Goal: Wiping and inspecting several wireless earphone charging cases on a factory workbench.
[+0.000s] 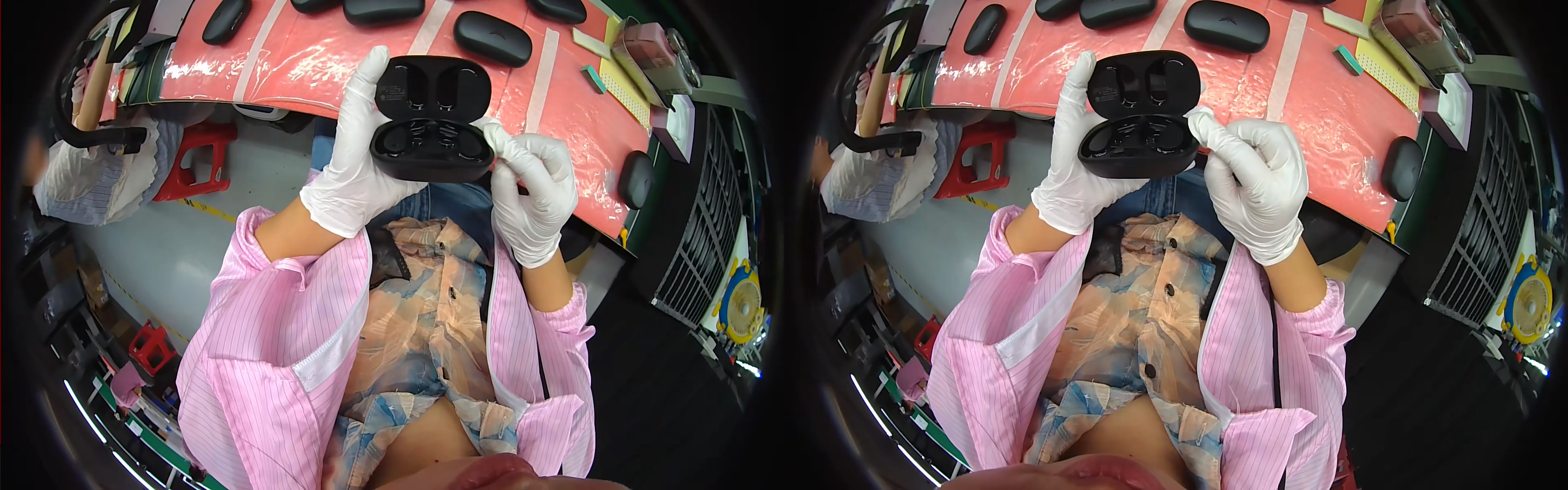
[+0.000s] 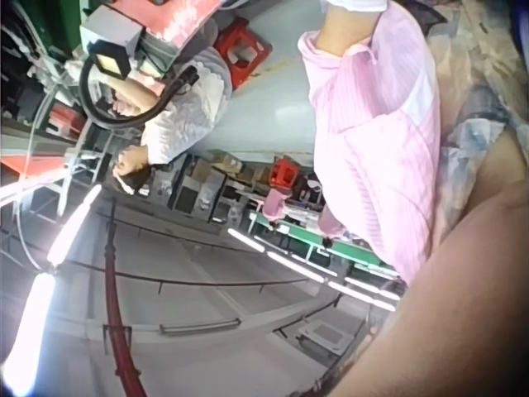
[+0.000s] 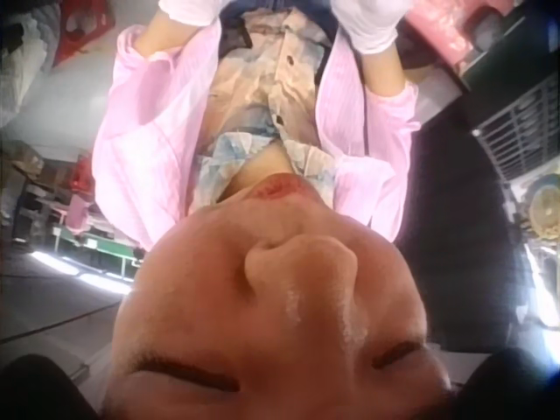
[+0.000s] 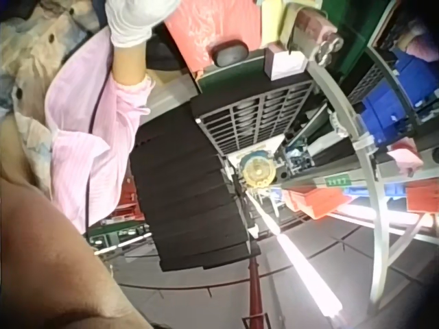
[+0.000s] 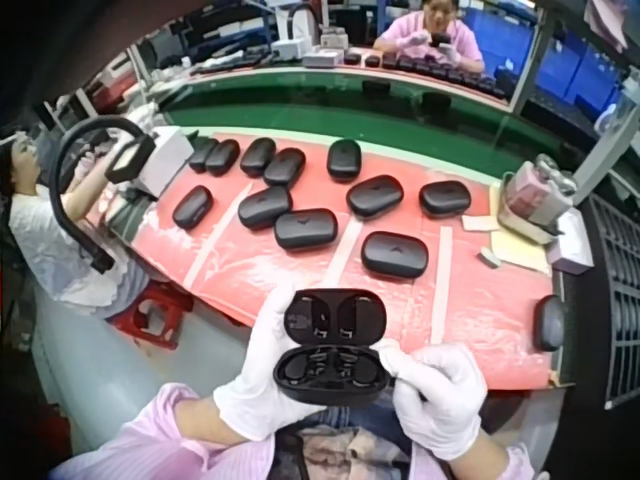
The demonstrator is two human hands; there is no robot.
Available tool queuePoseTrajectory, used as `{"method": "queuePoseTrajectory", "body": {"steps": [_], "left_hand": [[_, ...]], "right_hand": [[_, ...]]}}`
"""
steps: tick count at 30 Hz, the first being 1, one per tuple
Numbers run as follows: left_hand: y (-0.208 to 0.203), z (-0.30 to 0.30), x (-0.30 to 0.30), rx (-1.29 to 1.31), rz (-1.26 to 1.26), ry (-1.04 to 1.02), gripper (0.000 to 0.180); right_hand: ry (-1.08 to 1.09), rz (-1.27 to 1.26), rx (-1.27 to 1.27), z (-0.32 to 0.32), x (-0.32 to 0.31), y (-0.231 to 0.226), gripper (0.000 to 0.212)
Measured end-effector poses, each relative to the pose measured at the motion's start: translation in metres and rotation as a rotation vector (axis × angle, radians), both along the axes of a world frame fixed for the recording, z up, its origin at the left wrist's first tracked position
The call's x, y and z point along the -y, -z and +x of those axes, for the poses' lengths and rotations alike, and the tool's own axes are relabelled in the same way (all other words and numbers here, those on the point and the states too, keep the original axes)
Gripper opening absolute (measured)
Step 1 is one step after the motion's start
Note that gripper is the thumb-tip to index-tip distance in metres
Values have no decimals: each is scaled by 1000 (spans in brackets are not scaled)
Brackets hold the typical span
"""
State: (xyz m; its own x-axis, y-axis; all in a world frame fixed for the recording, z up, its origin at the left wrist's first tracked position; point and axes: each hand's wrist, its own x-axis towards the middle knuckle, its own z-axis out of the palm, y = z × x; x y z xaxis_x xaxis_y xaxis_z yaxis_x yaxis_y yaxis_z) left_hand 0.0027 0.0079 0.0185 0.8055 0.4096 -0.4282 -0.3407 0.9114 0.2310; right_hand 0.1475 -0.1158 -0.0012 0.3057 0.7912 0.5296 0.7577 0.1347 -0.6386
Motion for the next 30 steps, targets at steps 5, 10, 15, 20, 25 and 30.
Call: {"method": "queuePoseTrajectory", "body": {"steps": [5, 10, 15, 20, 25, 30], "left_hand": [[-11, 3, 1, -3, 20, -2, 80], [-23, -1, 5, -33, 97, 40, 79], [-22, 1, 7, -75, 102, 53, 78], [-18, 8, 11, -57, 115, 34, 68], [-25, 11, 19, -132, 143, 101, 63], [-7, 7, 17, -185, 162, 110, 73]], "right_hand": [[-12, 118, -474, 6, 5, 8, 21], [120, 130, -896, 12, 12, 19, 26], [164, 22, -1014, 14, 16, 31, 20], [28, 84, -489, 35, -3, 8, 22], [-401, -101, 453, 30, -52, -60, 31], [-562, -410, 499, 52, -38, -68, 31]]}}
